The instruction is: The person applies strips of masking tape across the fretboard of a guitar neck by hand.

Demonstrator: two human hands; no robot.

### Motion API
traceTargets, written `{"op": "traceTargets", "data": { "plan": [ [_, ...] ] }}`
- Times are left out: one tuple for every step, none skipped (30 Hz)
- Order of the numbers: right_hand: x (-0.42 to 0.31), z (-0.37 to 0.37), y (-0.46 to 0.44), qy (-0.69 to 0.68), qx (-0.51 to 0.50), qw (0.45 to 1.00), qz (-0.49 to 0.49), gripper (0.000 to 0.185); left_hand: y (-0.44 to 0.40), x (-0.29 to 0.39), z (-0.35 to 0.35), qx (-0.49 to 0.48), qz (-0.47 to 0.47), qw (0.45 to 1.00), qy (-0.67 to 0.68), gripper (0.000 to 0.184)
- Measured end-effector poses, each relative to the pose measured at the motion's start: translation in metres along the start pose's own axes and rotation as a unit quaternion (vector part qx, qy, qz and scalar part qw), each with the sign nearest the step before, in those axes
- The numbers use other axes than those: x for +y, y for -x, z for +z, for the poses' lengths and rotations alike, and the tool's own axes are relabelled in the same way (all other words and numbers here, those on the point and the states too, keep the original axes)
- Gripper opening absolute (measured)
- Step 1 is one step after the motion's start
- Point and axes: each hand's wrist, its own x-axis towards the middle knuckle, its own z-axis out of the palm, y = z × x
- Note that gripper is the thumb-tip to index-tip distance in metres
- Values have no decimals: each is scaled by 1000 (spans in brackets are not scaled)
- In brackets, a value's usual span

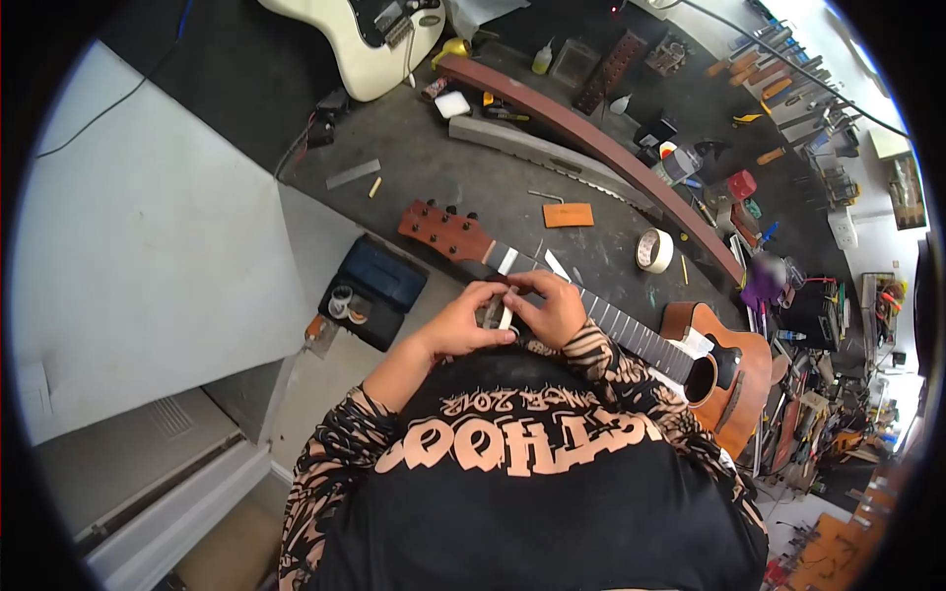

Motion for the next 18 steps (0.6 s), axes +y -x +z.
{"op": "traceTargets", "data": {
  "plan": [
    [3, -3, -1, -2, -10, 1000, 14, 25, -1, 6, 2, 4, 0, 1000, -16, 74],
    [7, -6, -5, -5, -17, 1000, 26, 23, -3, 7, 6, 9, -4, 1000, -14, 74],
    [11, -10, -8, 0, -18, 1000, 12, 18, -6, 8, 9, 21, -9, 1000, -2, 75],
    [15, -14, -9, -2, -22, 1000, 15, 18, -8, 8, 14, 32, -17, 999, 13, 76],
    [14, -17, -12, -6, -26, 1000, 14, 16, -9, 8, 16, 44, -42, 997, 40, 81],
    [16, -20, -17, -10, -27, 1000, 9, 14, -12, 15, 18, 45, -43, 997, 40, 81],
    [18, -22, -18, -5, -18, 1000, -2, 13, -12, 23, 20, 46, -52, 997, 45, 83],
    [19, -24, -21, -6, -21, 1000, 1, 13, -11, 30, 22, 47, -61, 996, 50, 85],
    [19, -27, -23, 0, -27, 1000, -9, 12, -12, 30, 21, 49, -67, 996, 37, 88],
    [18, -29, -23, 6, -34, 999, -19, 11, -13, 26, 21, 57, -50, 997, 4, 86],
    [16, -33, -25, 22, -37, 998, -36, 9, -12, 26, 21, 77, -52, 996, -16, 82],
    [12, -36, -25, 19, -43, 998, -32, 9, -9, 32, 21, 97, -55, 993, -35, 79],
    [7, -39, -26, -15, -22, 1000, -12, 9, -7, 37, 21, 126, -74, 985, -87, 71],
    [3, -42, -27, -49, 0, 999, 10, 8, -8, 26, 22, 161, -99, 976, -110, 68],
    [0, -48, -31, -45, 14, 999, 8, 9, -9, 11, 22, 181, -164, 969, -32, 61],
    [-3, -54, -36, -32, 0, 999, 15, 10, -10, 8, 21, 200, -226, 952, 47, 54],
    [-2, -52, -39, -21, -23, 999, 35, 10, -8, 6, 21, 166, -244, 950, 105, 50],
    [0, -50, -45, -9, -42, 998, 53, 11, -9, 10, 22, 165, -250, 948, 106, 50]
  ]
}}
